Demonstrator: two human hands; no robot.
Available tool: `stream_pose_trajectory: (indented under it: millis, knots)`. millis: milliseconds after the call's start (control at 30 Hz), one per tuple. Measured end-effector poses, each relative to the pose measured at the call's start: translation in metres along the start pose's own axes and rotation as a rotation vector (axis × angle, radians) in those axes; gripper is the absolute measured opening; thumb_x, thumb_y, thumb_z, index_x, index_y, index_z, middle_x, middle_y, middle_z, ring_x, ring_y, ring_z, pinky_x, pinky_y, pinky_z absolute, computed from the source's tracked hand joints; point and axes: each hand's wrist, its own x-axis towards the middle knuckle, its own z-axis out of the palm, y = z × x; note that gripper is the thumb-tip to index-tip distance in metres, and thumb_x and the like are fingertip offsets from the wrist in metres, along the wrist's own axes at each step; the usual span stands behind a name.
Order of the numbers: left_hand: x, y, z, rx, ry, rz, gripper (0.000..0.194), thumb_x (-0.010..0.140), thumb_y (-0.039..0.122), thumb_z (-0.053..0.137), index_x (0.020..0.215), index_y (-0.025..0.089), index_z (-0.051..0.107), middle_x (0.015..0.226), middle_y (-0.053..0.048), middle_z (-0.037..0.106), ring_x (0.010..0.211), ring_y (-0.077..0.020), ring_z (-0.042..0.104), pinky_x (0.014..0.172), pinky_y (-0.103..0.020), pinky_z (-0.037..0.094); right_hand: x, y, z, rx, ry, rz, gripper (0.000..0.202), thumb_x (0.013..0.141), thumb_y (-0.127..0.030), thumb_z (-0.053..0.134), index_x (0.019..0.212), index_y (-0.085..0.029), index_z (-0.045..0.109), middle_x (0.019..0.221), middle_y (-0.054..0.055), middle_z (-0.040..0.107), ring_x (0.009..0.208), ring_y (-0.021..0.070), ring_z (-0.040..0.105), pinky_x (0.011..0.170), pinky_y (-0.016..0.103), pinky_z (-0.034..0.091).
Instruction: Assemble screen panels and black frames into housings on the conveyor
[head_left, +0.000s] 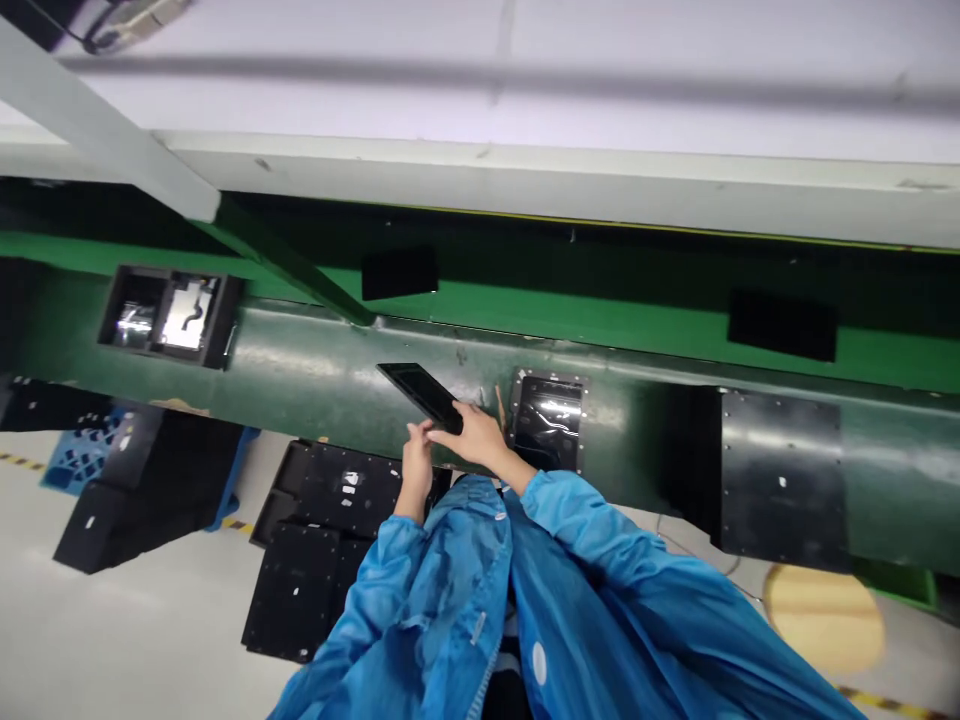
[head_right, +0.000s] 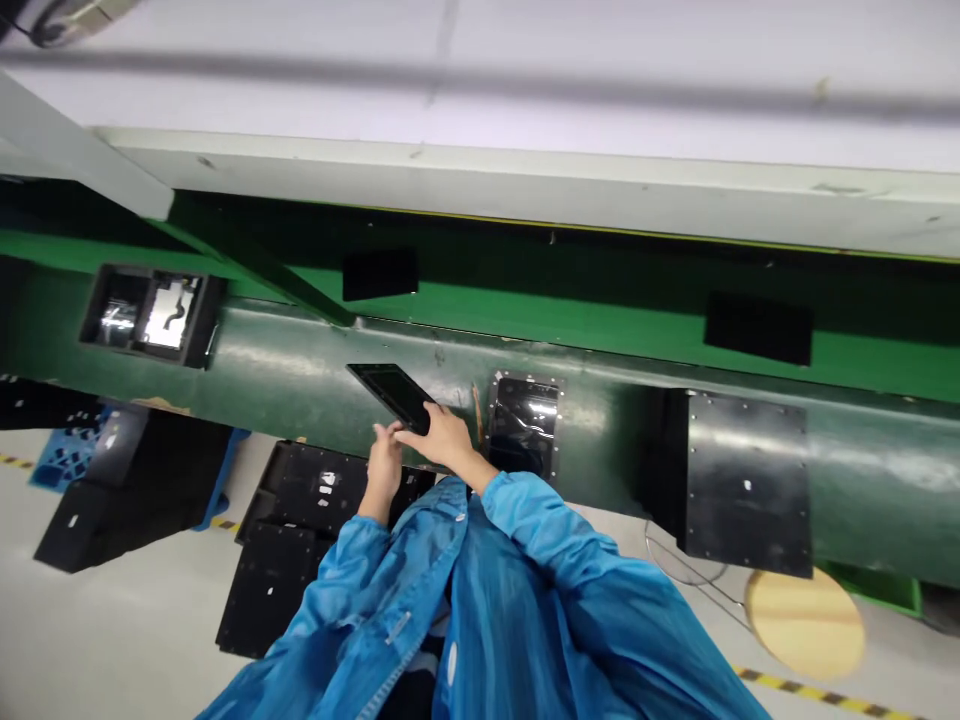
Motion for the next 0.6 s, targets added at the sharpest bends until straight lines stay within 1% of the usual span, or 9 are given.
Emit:
stream_pose_trajectory:
  millis: [33, 67, 133, 200, 267, 367, 433, 500, 600]
  knots:
    - [0.007, 0.001, 0.016, -0.008, -0.031, -0.010, 0.063, 0.107, 0.066, 0.044, 0.124, 0.015, 0.077, 0.125, -0.016, 0.078, 0.121, -0.0261, 0.074, 0.102, -0.037, 0.060, 0.001, -0.002, -0.011, -0.037, 0.026, 0.007, 0.065, 0.098, -0.064, 0.068, 0.146, -0.020, 0.067, 0.138, 0.015, 0.074, 0.127, 0.0335, 0.069, 0.111, 0.043, 0.050]
    - [0.015, 0.001, 0.031, -0.003, -0.030, -0.041, 0.058, 0.105, 0.063, 0.052, 0.127, 0.015, 0.075, 0.126, -0.015, 0.077, 0.120, -0.0254, 0.074, 0.101, -0.037, 0.060, 0.000, 0.000, -0.023, -0.068, 0.059, 0.013, 0.052, 0.102, -0.057, 0.065, 0.137, -0.019, 0.072, 0.127, 0.014, 0.078, 0.119, 0.0328, 0.072, 0.107, 0.042, 0.052]
    - [0.031, -0.001, 0.061, 0.008, 0.019, -0.146, 0.053, 0.101, 0.059, 0.062, 0.130, 0.015, 0.071, 0.122, -0.015, 0.078, 0.110, -0.0232, 0.076, 0.093, -0.035, 0.062, -0.006, 0.016, -0.043, -0.073, 0.161, 0.026, 0.035, 0.106, -0.046, 0.058, 0.122, -0.021, 0.076, 0.111, 0.012, 0.081, 0.107, 0.0298, 0.075, 0.099, 0.038, 0.052]
    - [0.039, -0.008, 0.086, -0.017, 0.040, -0.240, 0.051, 0.099, 0.058, 0.066, 0.126, 0.015, 0.070, 0.113, -0.014, 0.079, 0.098, -0.0210, 0.076, 0.083, -0.033, 0.062, -0.024, 0.051, -0.058, 0.011, 0.273, 0.056, 0.032, 0.105, -0.045, 0.057, 0.116, -0.023, 0.077, 0.102, 0.008, 0.081, 0.098, 0.0270, 0.074, 0.092, 0.034, 0.053]
    - [0.036, -0.018, 0.108, -0.033, 0.022, -0.290, 0.044, 0.096, 0.054, 0.072, 0.116, 0.014, 0.071, 0.103, -0.012, 0.079, 0.088, -0.0192, 0.075, 0.077, -0.030, 0.060, -0.053, 0.097, -0.065, 0.128, 0.378, 0.128, 0.034, 0.103, -0.047, 0.056, 0.115, -0.022, 0.077, 0.101, 0.008, 0.081, 0.094, 0.0262, 0.074, 0.087, 0.032, 0.053]
    - [0.018, -0.035, 0.141, 0.022, 0.019, -0.281, 0.030, 0.092, 0.041, 0.080, 0.101, 0.014, 0.075, 0.095, -0.009, 0.079, 0.086, -0.0186, 0.074, 0.080, -0.031, 0.060, -0.103, 0.167, -0.060, 0.217, 0.510, 0.315, 0.040, 0.102, -0.046, 0.054, 0.119, -0.020, 0.078, 0.107, 0.010, 0.082, 0.097, 0.0278, 0.073, 0.088, 0.034, 0.053]
    - [0.005, -0.044, 0.161, 0.113, -0.011, -0.211, 0.021, 0.092, 0.032, 0.077, 0.101, 0.013, 0.078, 0.099, -0.010, 0.080, 0.093, -0.0204, 0.076, 0.089, -0.033, 0.060, -0.127, 0.200, -0.051, 0.175, 0.556, 0.460, 0.043, 0.101, -0.047, 0.055, 0.121, -0.019, 0.080, 0.109, 0.012, 0.081, 0.102, 0.0294, 0.073, 0.091, 0.035, 0.052]
    - [-0.004, -0.049, 0.173, 0.265, -0.051, -0.107, 0.022, 0.094, 0.027, 0.072, 0.108, 0.014, 0.082, 0.109, -0.011, 0.081, 0.106, -0.0231, 0.076, 0.099, -0.036, 0.059, -0.141, 0.220, -0.039, 0.106, 0.567, 0.566, 0.046, 0.101, -0.049, 0.055, 0.122, -0.019, 0.082, 0.109, 0.013, 0.080, 0.104, 0.0301, 0.071, 0.093, 0.035, 0.051]
    - [-0.009, -0.049, 0.178, 0.585, -0.064, 0.014, 0.034, 0.097, 0.029, 0.067, 0.125, 0.017, 0.082, 0.124, -0.013, 0.079, 0.121, -0.0263, 0.073, 0.110, -0.039, 0.055, -0.146, 0.231, -0.027, 0.042, 0.588, 0.628, 0.048, 0.103, -0.046, 0.051, 0.123, -0.017, 0.082, 0.110, 0.015, 0.076, 0.107, 0.0298, 0.068, 0.097, 0.036, 0.050]
